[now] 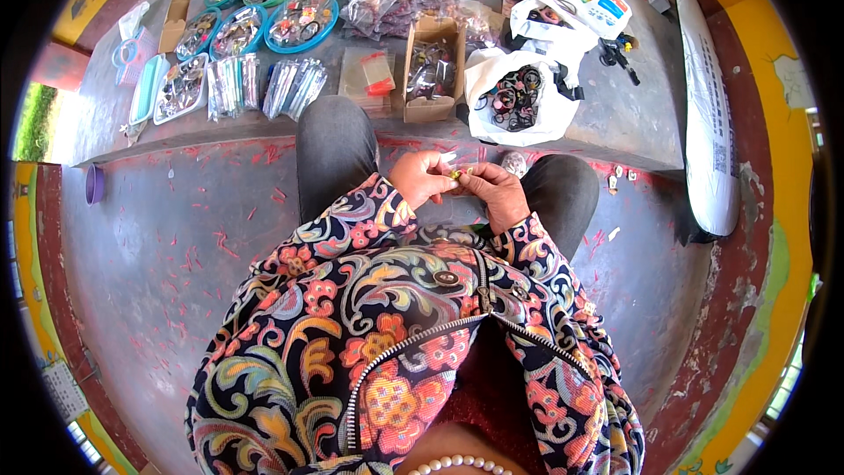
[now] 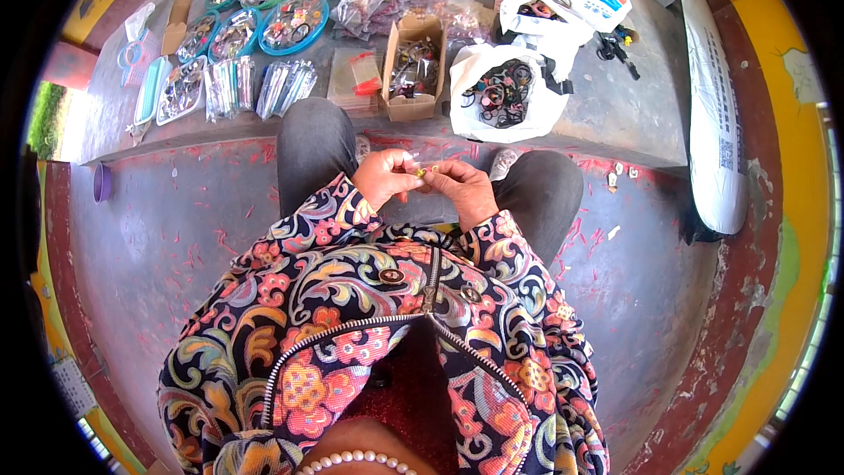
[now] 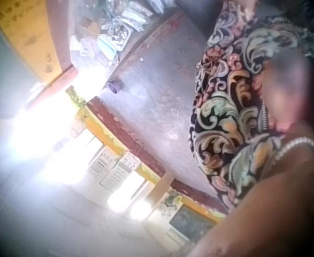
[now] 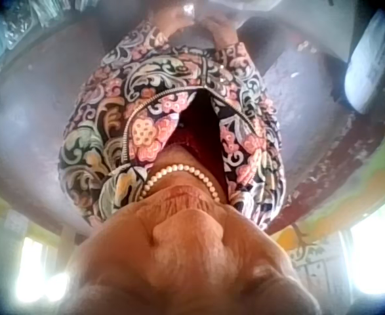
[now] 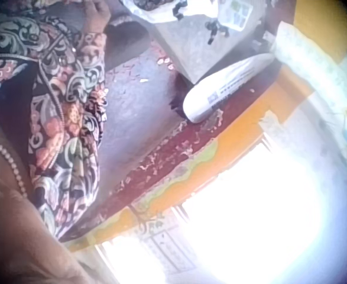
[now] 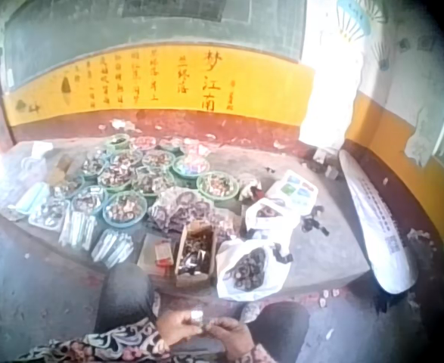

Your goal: The person assembles small keychains by hand, picking up components from a nearby box and attaching them to a plastic bag. They handle multiple small items, including a red piece and a yellow piece, and manipulate them to form finished keychains.

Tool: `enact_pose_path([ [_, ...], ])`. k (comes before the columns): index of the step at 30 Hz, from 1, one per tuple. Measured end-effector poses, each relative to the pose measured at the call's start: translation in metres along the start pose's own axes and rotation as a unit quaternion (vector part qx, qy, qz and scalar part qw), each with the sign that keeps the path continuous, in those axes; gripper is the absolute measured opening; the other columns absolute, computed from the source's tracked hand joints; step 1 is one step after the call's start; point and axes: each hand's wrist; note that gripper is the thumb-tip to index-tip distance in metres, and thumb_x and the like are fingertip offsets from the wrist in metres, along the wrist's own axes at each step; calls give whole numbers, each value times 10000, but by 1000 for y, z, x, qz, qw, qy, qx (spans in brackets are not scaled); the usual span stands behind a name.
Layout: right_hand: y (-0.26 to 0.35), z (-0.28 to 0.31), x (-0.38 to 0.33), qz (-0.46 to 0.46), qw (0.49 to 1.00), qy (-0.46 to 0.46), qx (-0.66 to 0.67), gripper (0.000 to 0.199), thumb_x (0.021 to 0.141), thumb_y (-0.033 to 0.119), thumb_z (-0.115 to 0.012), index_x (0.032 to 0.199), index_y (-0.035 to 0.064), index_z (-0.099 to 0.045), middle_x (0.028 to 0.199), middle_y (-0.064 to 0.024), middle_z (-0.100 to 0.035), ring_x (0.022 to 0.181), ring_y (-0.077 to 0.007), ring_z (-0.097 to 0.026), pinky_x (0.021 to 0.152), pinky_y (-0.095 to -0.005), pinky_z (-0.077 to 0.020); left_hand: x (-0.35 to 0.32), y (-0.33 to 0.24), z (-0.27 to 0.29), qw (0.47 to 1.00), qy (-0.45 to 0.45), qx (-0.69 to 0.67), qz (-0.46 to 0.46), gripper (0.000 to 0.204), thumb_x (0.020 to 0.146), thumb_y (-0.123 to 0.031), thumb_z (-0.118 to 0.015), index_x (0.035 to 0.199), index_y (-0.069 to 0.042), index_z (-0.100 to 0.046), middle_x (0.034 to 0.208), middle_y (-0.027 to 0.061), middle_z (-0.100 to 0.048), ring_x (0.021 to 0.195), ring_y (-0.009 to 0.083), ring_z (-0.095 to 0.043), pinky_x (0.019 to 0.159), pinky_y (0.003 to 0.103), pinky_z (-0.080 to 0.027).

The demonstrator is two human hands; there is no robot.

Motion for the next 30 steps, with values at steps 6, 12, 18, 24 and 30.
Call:
enact_pose_path([
  [6,4,-3,-2,7,1000,-5,2,74,767,24,-585,830,-15,-593,779,-68,-616,705,-137,-582,675,-246,-458,-3,-6,-2,999,-5,-51,15,93,768,-59,-578,828,9,-558,745,53,-580,655,114,-566,557,224,-472],
  [12,-3,4,1,30,999,-21,39,45,755,0,-575,798,10,-583,773,-58,-607,699,-142,-582,678,-257,-455,-3,-6,-5,995,11,-94,3,125,797,-44,-543,908,14,-548,817,47,-570,738,121,-571,658,240,-488],
  [18,-4,3,1,13,996,-16,81,46,748,7,-556,769,48,-553,742,-33,-586,687,-140,-570,658,-266,-451,0,1,-10,996,13,-90,-24,138,798,-15,-520,921,41,-544,837,86,-594,739,140,-587,639,253,-491],
  [24,-2,2,0,16,997,-21,78,29,744,51,-572,753,48,-545,699,-22,-574,625,-99,-529,610,-231,-419,-1,-1,-12,998,10,-50,-23,158,810,-70,-539,924,38,-557,833,69,-589,730,120,-573,612,243,-496],
  [30,-1,0,0,27,997,-38,62,37,758,55,-553,724,38,-552,688,-29,-572,604,-98,-521,587,-233,-417,-1,-5,-11,1000,22,9,-5,192,820,-148,-550,925,12,-570,813,41,-592,699,93,-558,570,231,-477],
])
Point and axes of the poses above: each hand's wrist, its own x-axis towards the middle knuckle, its own z-axis out of the back of the hand, y = z × x
